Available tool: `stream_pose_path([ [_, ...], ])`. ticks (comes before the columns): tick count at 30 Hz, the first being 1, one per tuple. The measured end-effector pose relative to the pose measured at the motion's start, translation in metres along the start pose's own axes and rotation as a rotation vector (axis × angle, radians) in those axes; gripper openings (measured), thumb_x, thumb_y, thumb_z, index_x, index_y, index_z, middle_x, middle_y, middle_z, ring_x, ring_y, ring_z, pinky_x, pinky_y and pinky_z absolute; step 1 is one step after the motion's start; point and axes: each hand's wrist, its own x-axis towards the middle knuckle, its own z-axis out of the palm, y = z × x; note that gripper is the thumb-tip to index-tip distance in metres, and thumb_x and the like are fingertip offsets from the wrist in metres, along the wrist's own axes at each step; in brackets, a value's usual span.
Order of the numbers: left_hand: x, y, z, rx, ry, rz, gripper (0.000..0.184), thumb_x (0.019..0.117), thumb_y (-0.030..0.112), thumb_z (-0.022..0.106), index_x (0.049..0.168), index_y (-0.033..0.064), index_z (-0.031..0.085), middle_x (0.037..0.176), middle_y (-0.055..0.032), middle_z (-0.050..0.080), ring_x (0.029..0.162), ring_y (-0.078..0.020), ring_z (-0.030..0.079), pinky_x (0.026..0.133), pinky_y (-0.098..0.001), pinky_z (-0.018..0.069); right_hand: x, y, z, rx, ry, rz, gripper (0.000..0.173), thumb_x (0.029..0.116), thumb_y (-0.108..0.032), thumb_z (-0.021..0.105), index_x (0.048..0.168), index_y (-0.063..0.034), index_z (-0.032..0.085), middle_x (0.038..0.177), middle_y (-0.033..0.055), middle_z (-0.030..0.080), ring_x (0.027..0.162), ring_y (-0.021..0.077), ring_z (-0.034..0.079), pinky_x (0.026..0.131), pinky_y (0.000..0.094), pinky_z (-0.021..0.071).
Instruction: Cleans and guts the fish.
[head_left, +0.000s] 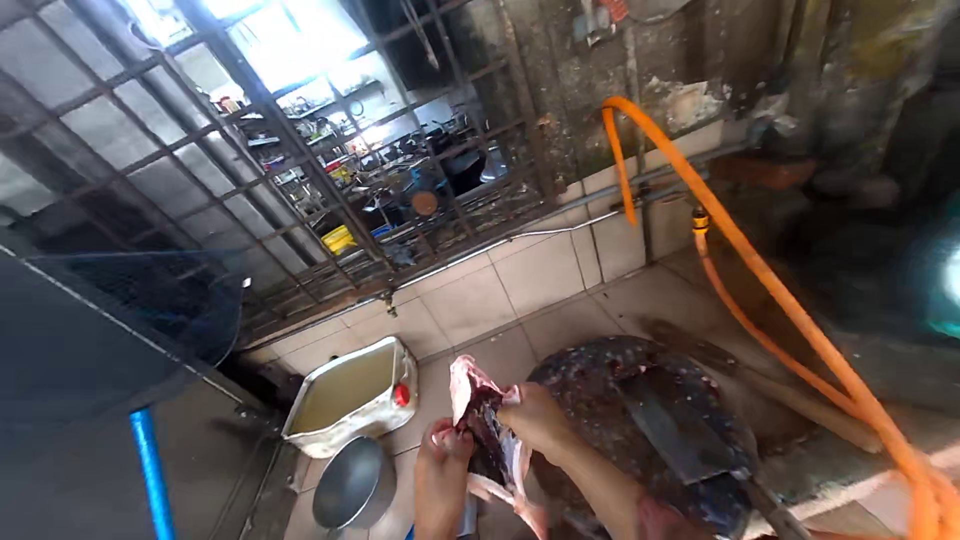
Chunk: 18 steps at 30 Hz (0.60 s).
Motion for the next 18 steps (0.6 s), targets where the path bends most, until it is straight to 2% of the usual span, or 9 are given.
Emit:
stream_pose_path([
  [3,0.014,-0.018,-0.062,0.095,-0.123,-0.072,0.033,0.0882,0.016,0.075,0.117,0.0018,0.067,0.097,-0.0123,0.073,0.089,-0.0238,0.071,0.081,-0.048,0.0594,-0.024,-0.052,0.044,-0.24,-0.035,-0.035,0.029,0.0922,-0.03,0.066,0.112,-0.0094,0.071,0.108,0.0134,0.071,0.105,0.0297,0.067,0.09,0.0543,0.0524],
  [6,0.027,-0.023,-0.109,0.134,-0.177,-0.048,0.038,0.09,0.024,0.077,0.122,0.006,0.068,0.112,-0.0088,0.073,0.106,-0.0194,0.07,0.096,-0.0454,0.0571,-0.046,-0.096,0.086,-0.4,-0.027,-0.11,0.032,0.0939,-0.027,0.061,0.121,-0.0108,0.07,0.116,0.0139,0.071,0.113,0.0307,0.067,0.095,0.055,0.0522],
  [7,0.029,-0.025,-0.118,0.092,-0.167,-0.028,0.038,0.0908,0.022,0.077,0.124,0.0056,0.067,0.114,-0.0085,0.073,0.109,-0.018,0.069,0.098,-0.0433,0.0565,-0.051,-0.106,0.095,-0.431,-0.025,-0.133,0.033,0.0945,-0.026,0.06,0.122,-0.0109,0.069,0.117,0.0137,0.071,0.114,0.0304,0.066,0.096,0.0544,0.0518],
  [11,0.033,-0.032,-0.136,-0.152,-0.056,-0.056,0.028,0.0915,0.013,0.076,0.116,0.002,0.069,0.107,-0.009,0.074,0.101,-0.016,0.071,0.091,-0.0381,0.0587,-0.062,-0.137,0.117,-0.461,-0.023,-0.133,0.031,0.0951,-0.026,0.059,0.12,-0.0109,0.069,0.116,0.0127,0.071,0.114,0.0287,0.065,0.097,0.0518,0.0506],
  [14,0.044,-0.028,-0.14,-0.239,-0.032,-0.085,0.02,0.0934,0.013,0.075,0.11,0.0017,0.07,0.1,-0.0087,0.074,0.092,-0.0154,0.071,0.083,-0.0367,0.0584,-0.064,-0.155,0.12,-0.481,-0.017,-0.103,0.032,0.096,-0.027,0.059,0.123,-0.0121,0.067,0.116,0.0119,0.07,0.115,0.0276,0.065,0.097,0.0504,0.0506],
  [16,0.053,-0.025,-0.138,-0.279,-0.05,-0.094,0.017,0.0933,0.011,0.074,0.108,0.0019,0.071,0.099,-0.0078,0.075,0.091,-0.0139,0.071,0.082,-0.0345,0.0587,-0.06,-0.163,0.118,-0.497,-0.011,-0.094,0.031,0.0961,-0.026,0.059,0.122,-0.0115,0.067,0.115,0.0124,0.07,0.113,0.0279,0.065,0.095,0.0508,0.0509],
  [18,0.066,-0.025,-0.132,-0.325,-0.043,-0.087,0.016,0.0935,0.01,0.074,0.107,0.002,0.072,0.099,-0.0073,0.076,0.094,-0.0131,0.071,0.085,-0.0333,0.0587,-0.049,-0.166,0.115,-0.509,0.001,-0.101,0.031,0.0956,-0.026,0.059,0.122,-0.0119,0.067,0.113,0.0118,0.07,0.112,0.0275,0.066,0.094,0.0505,0.0512],
])
